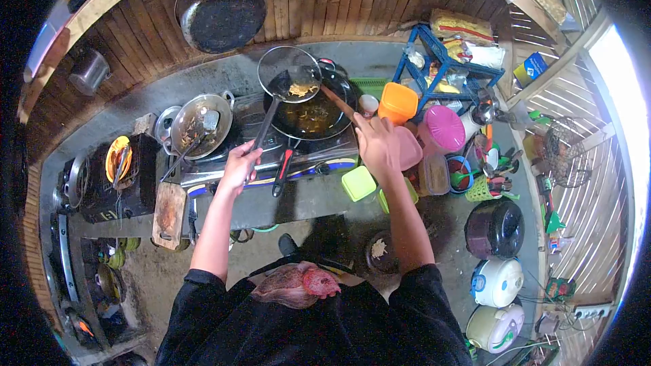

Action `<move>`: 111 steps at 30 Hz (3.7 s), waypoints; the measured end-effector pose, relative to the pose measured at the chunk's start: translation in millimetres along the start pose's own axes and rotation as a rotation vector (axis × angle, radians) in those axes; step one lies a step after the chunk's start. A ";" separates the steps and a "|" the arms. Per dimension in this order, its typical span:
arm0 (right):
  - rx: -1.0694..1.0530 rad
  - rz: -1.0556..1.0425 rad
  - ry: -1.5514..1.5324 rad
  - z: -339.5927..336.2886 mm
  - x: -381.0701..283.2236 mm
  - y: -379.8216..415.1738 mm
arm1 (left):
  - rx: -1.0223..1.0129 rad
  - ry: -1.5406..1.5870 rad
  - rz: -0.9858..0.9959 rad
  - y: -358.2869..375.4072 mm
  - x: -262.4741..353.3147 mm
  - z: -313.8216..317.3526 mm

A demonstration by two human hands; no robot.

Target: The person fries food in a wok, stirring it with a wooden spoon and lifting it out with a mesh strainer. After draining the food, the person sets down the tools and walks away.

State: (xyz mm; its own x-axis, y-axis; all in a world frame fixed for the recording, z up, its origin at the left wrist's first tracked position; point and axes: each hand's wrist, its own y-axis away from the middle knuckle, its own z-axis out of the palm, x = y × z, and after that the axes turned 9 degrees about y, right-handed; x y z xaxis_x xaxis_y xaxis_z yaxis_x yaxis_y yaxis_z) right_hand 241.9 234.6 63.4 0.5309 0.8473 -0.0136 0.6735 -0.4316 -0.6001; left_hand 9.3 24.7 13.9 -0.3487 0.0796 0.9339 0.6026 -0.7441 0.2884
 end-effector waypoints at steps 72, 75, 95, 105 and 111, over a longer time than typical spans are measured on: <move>-0.255 0.537 -0.504 23.9 43.5 14.5 | 0.056 -0.079 0.012 -9.4 -4.2 -13.2; -0.186 0.523 -0.548 15.7 32.5 7.8 | 0.041 -0.083 0.016 -10.4 -5.0 -13.7; 0.188 0.091 -0.078 35.1 5.6 19.7 | 0.005 -0.019 -0.004 -9.5 -5.2 -11.7; -0.028 0.256 0.105 40.6 22.1 33.8 | 0.015 -0.020 -0.001 -6.4 -4.2 -12.7; -0.060 0.188 0.198 46.3 18.0 34.9 | 0.003 -0.003 0.011 -4.7 -2.4 -10.4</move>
State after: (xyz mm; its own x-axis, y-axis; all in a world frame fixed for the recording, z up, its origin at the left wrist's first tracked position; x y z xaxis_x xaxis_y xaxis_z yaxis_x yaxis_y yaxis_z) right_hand 251.1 249.2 5.1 0.7355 0.6764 0.0398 0.5800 -0.5981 -0.5531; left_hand -0.2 21.1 8.1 -0.3398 0.0741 0.9376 0.6081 -0.7432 0.2791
